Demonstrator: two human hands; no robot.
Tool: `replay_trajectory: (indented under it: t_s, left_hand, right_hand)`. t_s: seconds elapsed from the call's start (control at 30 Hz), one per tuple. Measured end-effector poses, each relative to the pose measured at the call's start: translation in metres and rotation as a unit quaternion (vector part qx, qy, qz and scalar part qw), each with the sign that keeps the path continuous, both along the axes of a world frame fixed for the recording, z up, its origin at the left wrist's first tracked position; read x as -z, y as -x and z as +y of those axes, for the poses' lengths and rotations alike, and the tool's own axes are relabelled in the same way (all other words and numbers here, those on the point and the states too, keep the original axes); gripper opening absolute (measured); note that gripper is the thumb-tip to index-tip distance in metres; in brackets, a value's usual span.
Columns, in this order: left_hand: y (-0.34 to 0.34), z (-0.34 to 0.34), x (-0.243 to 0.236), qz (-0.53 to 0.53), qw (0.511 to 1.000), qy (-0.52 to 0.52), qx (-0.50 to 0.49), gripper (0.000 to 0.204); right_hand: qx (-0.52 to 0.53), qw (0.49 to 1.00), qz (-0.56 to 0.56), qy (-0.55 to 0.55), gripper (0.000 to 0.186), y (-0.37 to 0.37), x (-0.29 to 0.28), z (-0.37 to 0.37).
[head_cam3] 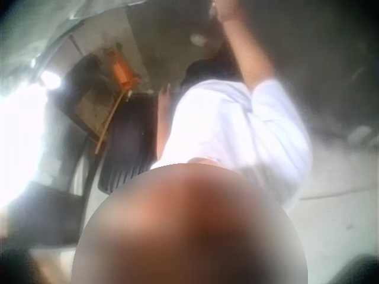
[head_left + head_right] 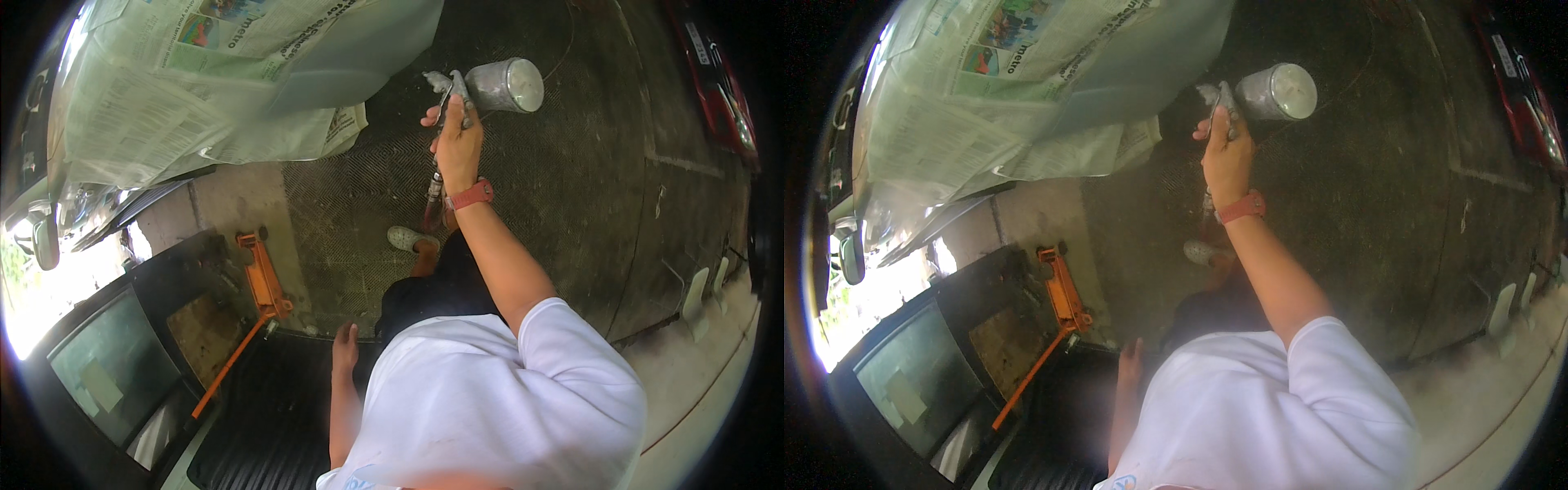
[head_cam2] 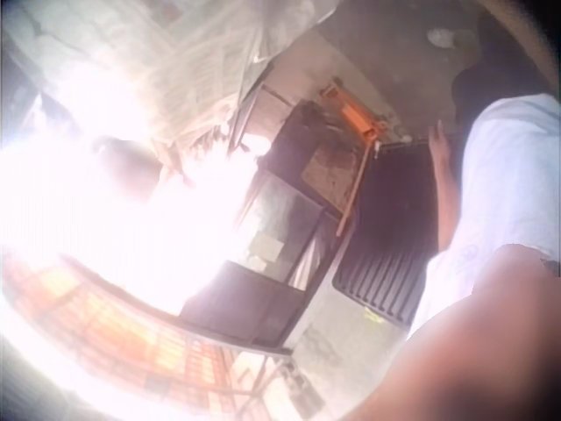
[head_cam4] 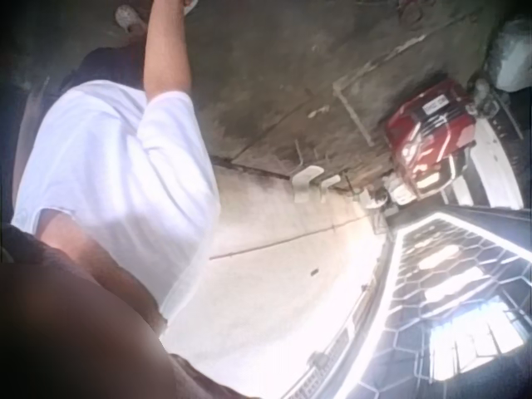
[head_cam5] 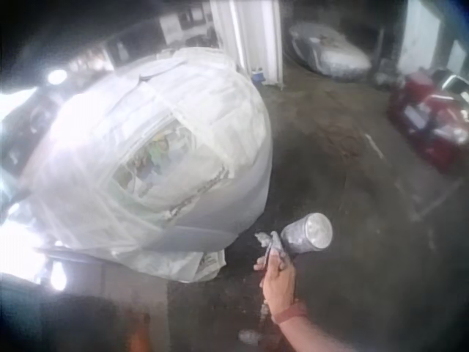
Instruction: The person uses a spray gun to apply paint to a car bumper that is masked with newspaper. They move around the bumper, spraying different sections in steady passes while holding the spray gun in one hand and occasionally adjusting position with the other.
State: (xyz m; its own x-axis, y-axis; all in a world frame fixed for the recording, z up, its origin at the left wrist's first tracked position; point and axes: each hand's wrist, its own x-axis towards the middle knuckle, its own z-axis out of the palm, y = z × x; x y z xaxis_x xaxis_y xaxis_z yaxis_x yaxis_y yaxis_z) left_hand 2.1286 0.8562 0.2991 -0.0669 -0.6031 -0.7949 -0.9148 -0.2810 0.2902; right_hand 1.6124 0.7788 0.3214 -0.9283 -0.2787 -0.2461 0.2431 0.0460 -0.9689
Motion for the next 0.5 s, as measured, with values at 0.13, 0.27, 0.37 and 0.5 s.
replay_trajectory:
  t_s: [0.13,0.27,0.37,0.5]
  left_hand:
    - [0.028,-0.006,-0.006,0.002,1.000,0.015,0.005,0.064]
    - [0.034,-0.009,-0.004,0.012,1.000,0.016,0.016,0.066]
    - [0.029,-0.007,0.003,0.029,0.999,0.024,0.012,0.065]
    - [0.012,0.005,0.010,0.008,0.999,0.029,0.017,0.064]
  right_hand:
    - [-0.052,0.999,0.010,-0.011,0.047,0.002,-0.019,-0.004]
    - [-0.136,0.991,0.003,-0.001,0.048,-0.014,-0.035,-0.015]
    - [-0.159,0.987,0.010,0.025,0.047,-0.022,-0.043,-0.024]
    - [-0.165,0.985,0.003,0.054,0.046,-0.017,-0.052,-0.029]
